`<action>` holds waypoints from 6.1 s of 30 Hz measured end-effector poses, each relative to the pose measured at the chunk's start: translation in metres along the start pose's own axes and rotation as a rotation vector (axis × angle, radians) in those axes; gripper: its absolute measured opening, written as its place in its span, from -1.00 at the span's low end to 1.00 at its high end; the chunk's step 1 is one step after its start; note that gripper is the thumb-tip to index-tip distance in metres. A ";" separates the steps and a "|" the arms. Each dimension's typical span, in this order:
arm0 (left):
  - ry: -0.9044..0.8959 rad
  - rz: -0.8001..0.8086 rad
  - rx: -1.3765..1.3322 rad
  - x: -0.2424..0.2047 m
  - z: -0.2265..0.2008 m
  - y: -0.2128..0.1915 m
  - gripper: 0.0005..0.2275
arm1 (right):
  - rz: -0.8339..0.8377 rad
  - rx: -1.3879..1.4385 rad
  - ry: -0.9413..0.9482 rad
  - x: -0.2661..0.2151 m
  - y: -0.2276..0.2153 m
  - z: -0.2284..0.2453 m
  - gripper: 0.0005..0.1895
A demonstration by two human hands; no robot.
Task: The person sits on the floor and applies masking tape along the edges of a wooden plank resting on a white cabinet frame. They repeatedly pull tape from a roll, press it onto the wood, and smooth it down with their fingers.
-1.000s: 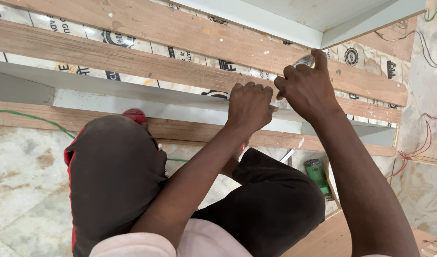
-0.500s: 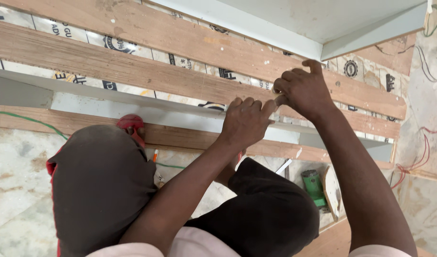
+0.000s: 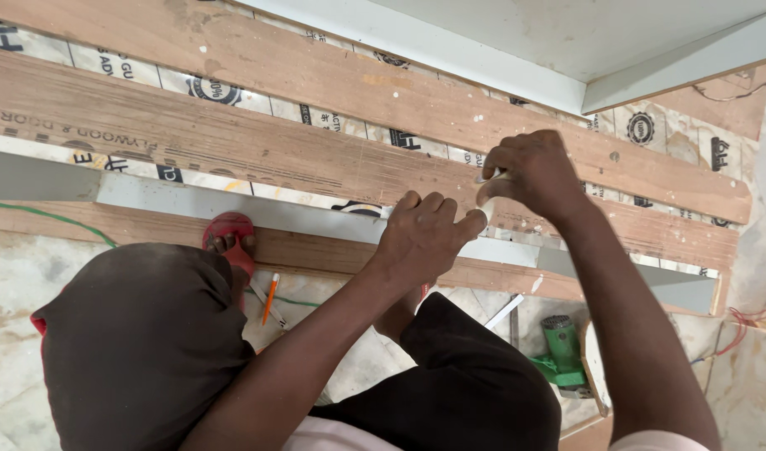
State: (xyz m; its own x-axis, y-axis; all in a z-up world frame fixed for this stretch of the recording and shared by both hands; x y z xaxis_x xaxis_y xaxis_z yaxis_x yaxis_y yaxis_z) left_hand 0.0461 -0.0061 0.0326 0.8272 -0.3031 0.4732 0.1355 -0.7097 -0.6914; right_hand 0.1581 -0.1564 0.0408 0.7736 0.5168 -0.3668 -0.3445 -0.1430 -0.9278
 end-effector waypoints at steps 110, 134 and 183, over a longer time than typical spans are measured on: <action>-0.487 1.144 -0.574 0.035 0.062 0.098 0.11 | -1.008 1.118 0.689 -0.187 -0.056 0.008 -0.57; -0.010 0.854 0.104 0.037 0.031 0.076 -0.88 | -0.902 1.397 0.993 -0.156 0.123 0.069 -0.29; -0.075 0.736 0.301 -0.014 0.135 -0.058 -0.71 | -0.614 1.223 0.828 -0.126 0.107 0.125 -0.40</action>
State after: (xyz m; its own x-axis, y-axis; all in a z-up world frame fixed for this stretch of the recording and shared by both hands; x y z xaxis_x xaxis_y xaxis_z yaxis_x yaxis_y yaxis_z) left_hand 0.1000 0.1253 -0.0074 0.7945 -0.5758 -0.1930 -0.3275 -0.1386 -0.9346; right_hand -0.0429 -0.1319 -0.0040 0.8706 -0.3993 -0.2875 0.2291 0.8460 -0.4814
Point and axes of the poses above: each hand's wrist, its own x-axis towards the middle knuckle, its own y-axis out of the palm, z = x × y, the point moved 6 cm from there along x, towards the middle knuckle, and after that the axes turned 4 degrees about -x, right-handed, at the moved point
